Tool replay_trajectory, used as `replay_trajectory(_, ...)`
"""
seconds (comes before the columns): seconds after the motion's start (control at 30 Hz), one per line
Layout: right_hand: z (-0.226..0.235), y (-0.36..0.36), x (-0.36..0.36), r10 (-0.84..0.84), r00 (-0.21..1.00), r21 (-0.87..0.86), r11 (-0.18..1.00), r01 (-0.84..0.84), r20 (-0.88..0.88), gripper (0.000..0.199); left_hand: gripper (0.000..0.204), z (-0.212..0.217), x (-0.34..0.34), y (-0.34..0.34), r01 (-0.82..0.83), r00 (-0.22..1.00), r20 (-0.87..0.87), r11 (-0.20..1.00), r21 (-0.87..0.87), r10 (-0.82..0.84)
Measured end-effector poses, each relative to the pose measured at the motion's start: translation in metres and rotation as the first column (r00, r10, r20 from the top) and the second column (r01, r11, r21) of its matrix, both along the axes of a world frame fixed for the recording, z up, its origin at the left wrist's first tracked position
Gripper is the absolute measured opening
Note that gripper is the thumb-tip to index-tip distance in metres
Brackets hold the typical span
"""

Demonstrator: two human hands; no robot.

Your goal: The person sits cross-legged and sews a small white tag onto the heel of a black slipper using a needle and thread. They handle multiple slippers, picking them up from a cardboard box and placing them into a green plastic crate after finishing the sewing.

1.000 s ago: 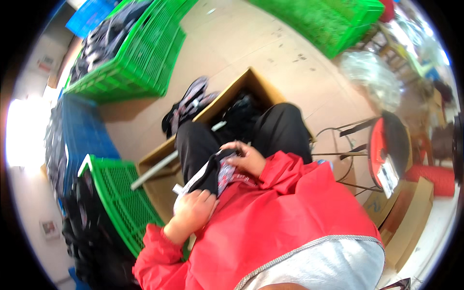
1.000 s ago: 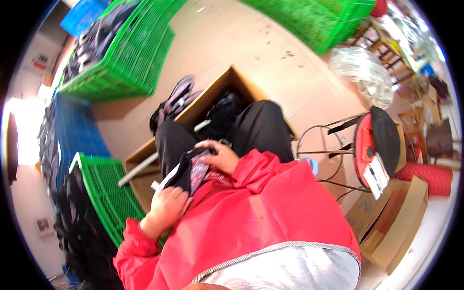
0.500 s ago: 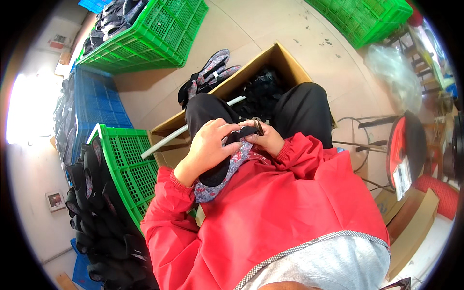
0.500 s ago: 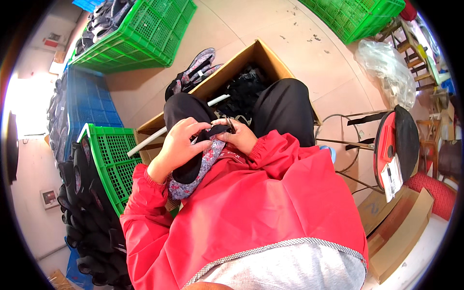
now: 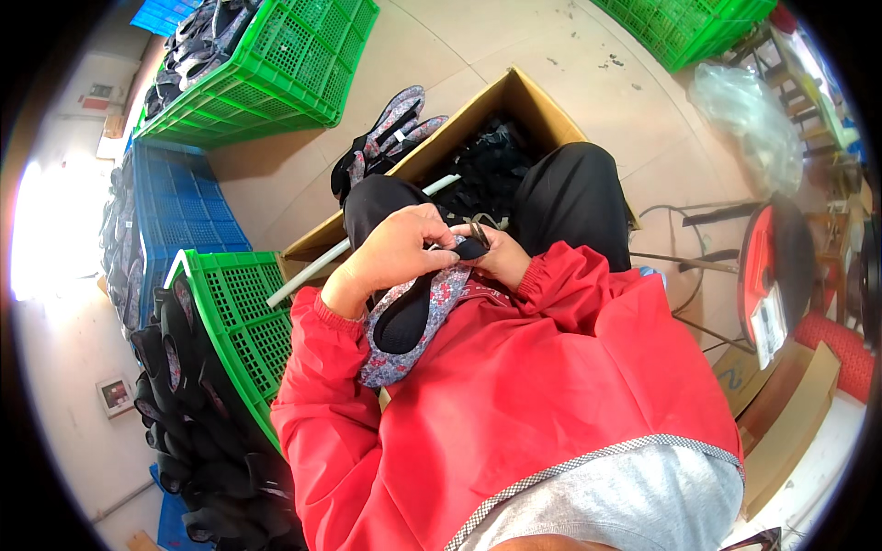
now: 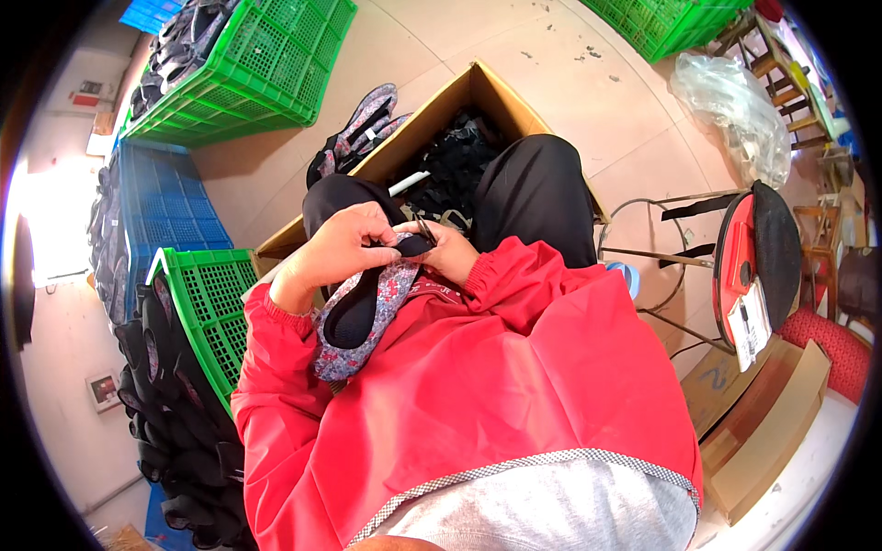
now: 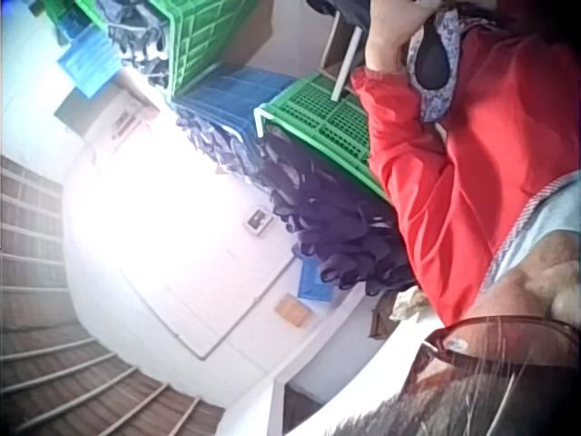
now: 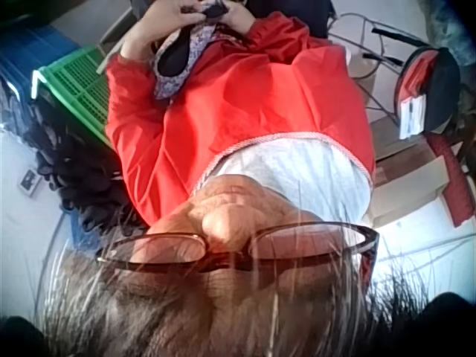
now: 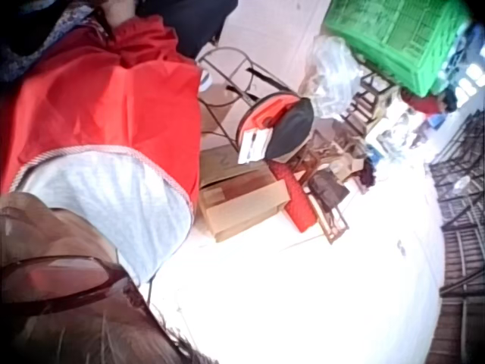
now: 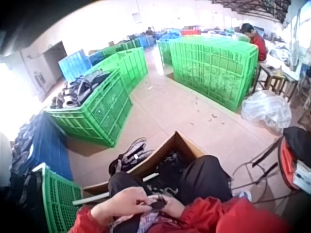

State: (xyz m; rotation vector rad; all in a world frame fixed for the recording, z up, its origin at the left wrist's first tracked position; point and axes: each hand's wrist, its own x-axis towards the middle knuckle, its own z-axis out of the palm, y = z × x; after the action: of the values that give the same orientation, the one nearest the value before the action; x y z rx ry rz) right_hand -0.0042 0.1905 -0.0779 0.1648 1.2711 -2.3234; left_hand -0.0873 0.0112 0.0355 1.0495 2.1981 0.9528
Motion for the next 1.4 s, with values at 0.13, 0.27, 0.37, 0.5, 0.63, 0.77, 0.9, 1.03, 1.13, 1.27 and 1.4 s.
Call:
replay_trajectory(0.13, -0.004, -0.002, -0.002, 0.038, 0.999, -0.011, 0.999, -0.037, 0.020, 0.030, 0.010, -0.010, -0.010, 0.006, 0.062, 0.974, 0.201, 0.976, 0.207, -0.104)
replay_trajectory(0.27, -0.014, 0.000, -0.003, 0.082, 0.996, 0.102, 0.991, -0.085, 0.039, 0.027, 0.007, -0.039, -0.005, 0.008, -0.323, 0.652, 0.746, 0.940, 0.110, 0.137)
replay_trajectory(0.37, -0.002, 0.001, -0.005, 0.032, 0.999, 0.150, 0.988, -0.037, 0.036, 0.021, 0.006, -0.036, 0.002, 0.005, -0.550, 0.441, 0.871, 0.832, 0.071, 0.217)
replay_trajectory(0.5, -0.008, 0.030, -0.008, -0.088, 0.989, 0.216, 0.975, 0.060, 0.120, 0.036, 0.006, -0.045, 0.003, 0.002, -0.653, 0.367, 0.874, 0.757, -0.001, 0.318)
replay_trajectory(0.63, 0.022, 0.051, -0.005, -0.025, 0.996, 0.201, 0.979, 0.041, -0.082, 0.040, 0.007, -0.050, 0.008, 0.002, -0.728, 0.334, 0.859, 0.685, -0.026, 0.389)
replay_trajectory(0.77, 0.032, 0.051, 0.005, 0.267, 0.956, 0.216, 0.947, -0.238, -0.118, 0.042, 0.007, -0.055, 0.004, 0.003, -0.722, 0.323, 0.872, 0.691, -0.024, 0.368)
replay_trajectory(0.9, 0.017, 0.032, 0.009, 0.289, 0.943, 0.167, 0.950, -0.262, -0.165, 0.024, 0.007, -0.054, 0.004, 0.003, -0.708, 0.327, 0.874, 0.706, -0.026, 0.360)
replay_trajectory(1.03, 0.009, 0.019, 0.008, 0.221, 0.968, 0.063, 0.975, -0.215, -0.118, 0.024, 0.007, -0.055, 0.003, 0.003, -0.694, 0.349, 0.867, 0.720, -0.015, 0.355)
replay_trajectory(1.13, 0.008, 0.012, 0.007, 0.165, 0.976, 0.061, 0.986, -0.158, -0.143, 0.025, 0.006, -0.059, 0.004, 0.002, -0.708, 0.333, 0.883, 0.706, 0.001, 0.332)
replay_trajectory(1.27, -0.001, 0.007, 0.002, 0.146, 0.967, 0.113, 0.986, -0.124, -0.210, 0.021, 0.007, -0.058, 0.005, 0.003, -0.719, 0.311, 0.895, 0.695, 0.001, 0.320)
replay_trajectory(1.4, 0.008, 0.003, -0.001, 0.124, 0.973, 0.147, 0.984, -0.096, -0.195, 0.019, 0.007, -0.062, 0.005, 0.003, -0.726, 0.285, 0.910, 0.688, 0.000, 0.301)
